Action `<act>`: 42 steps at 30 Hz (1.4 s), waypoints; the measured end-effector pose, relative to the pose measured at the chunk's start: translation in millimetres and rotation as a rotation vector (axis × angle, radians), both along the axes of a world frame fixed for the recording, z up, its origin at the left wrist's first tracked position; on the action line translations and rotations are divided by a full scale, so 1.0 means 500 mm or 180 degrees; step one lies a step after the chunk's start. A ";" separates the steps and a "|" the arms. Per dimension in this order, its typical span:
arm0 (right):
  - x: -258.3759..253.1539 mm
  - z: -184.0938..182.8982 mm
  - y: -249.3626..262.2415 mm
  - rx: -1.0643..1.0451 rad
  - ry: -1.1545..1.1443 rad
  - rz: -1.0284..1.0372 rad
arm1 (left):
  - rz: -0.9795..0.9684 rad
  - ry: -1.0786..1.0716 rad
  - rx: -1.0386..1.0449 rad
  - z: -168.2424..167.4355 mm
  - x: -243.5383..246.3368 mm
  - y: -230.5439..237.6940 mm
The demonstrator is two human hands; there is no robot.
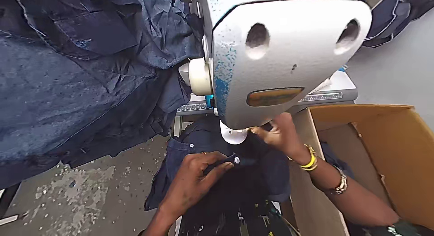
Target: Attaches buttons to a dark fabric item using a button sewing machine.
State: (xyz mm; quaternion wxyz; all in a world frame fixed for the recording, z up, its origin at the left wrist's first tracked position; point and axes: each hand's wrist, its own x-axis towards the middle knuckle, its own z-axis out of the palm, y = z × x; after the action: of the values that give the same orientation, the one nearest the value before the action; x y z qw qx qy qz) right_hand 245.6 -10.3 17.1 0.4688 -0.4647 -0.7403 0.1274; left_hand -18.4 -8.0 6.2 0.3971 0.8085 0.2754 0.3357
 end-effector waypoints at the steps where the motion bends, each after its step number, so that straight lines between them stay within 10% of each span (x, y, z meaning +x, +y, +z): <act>1: 0.009 0.004 -0.003 -0.0247 0.0354 -0.0019 | 0.0010 -0.0015 -0.0037 -0.003 -0.002 -0.002; 12: -0.034 -0.055 -0.058 0.0702 -0.1448 -0.0208 | 0.0034 0.0143 0.0059 -0.010 0.003 0.002; 19: -0.026 -0.061 -0.048 0.0153 -0.0196 0.0258 | 0.0074 0.0130 0.0049 -0.015 0.001 0.000; 27: -0.067 -0.012 0.008 0.1307 -0.1965 -0.0793 | -0.0065 0.0173 0.0304 0.003 0.019 0.007; 35: -0.050 0.001 -0.053 -0.0999 0.0637 0.1477 | -0.0207 -0.0303 0.0084 0.034 -0.010 0.027; 42: 0.138 -0.031 -0.055 -0.1331 0.1178 -0.0484 | 0.1663 0.1033 -0.0349 -0.028 -0.183 0.120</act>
State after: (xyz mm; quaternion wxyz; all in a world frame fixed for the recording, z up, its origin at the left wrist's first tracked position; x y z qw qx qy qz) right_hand 314.6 -37.7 1.8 0.4980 -0.5743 -0.5629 0.3244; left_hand -110.1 51.8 -7.6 0.2913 0.7308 0.5514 0.2776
